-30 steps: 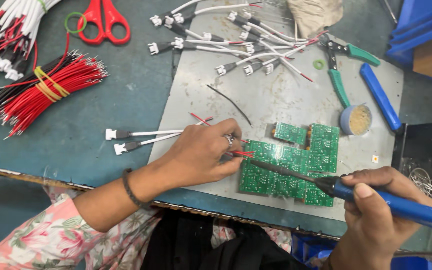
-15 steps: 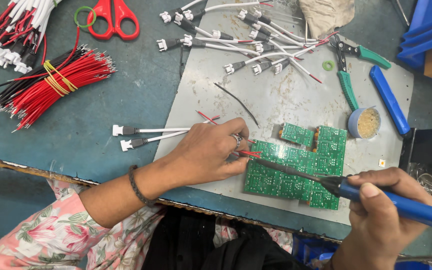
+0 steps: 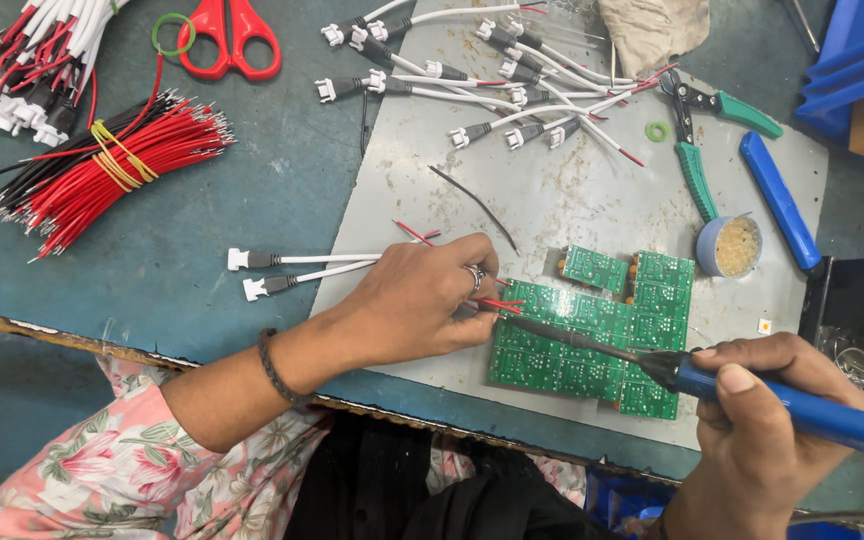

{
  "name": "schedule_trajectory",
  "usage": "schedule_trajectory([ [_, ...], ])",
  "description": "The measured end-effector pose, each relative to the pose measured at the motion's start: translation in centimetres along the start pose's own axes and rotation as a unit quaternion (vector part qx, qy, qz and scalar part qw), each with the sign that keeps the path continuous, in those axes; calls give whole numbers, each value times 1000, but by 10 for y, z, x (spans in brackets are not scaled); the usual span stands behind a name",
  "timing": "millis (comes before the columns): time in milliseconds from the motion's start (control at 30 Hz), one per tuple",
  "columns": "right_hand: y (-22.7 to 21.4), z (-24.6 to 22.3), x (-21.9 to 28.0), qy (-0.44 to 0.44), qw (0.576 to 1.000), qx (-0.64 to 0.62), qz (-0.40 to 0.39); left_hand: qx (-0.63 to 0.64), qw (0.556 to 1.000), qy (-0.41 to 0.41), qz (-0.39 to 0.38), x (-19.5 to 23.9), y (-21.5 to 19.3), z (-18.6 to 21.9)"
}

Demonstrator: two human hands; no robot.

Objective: The person solders red wires to a green circuit board using a soldering iron and solder wire. They then strip the ends of additional red wires with pliers and apply flux to the wire ends.

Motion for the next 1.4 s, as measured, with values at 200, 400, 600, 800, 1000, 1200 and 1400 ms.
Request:
schedule_trajectory([
  [200,-11,0,10,-18,999,4,48,7,1000,4,1,0,0,1],
  [400,-19,-4,15,-100,992,-14,71,9,1000,-2,-14,0,1,1],
  [600,-15,6,14,-11,999,-5,41,-2,1000,-5,-15,-1,1,2],
  [800,-23,5,18,-29,998,-7,58,9,1000,12,-8,1,-3,7],
  [1000,-33,1,33,-183,972,139,47,77,997,11,17,6,-9,5],
  [1200,-58,30,57,-170,977,77,101,31,979,124,157,17,-32,22],
  [1400,-71,47,77,-147,980,55,123,54,990,75,104,35,-18,37],
])
Point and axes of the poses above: each hand's wrist, its own x-axis away from the middle knuckle, its own y-axis out of the palm, z = x × y, the point moved 7 cm from there along -x, towards the middle knuckle, and after that the axes turned 14 degrees about -z, right-handed, at the moved point
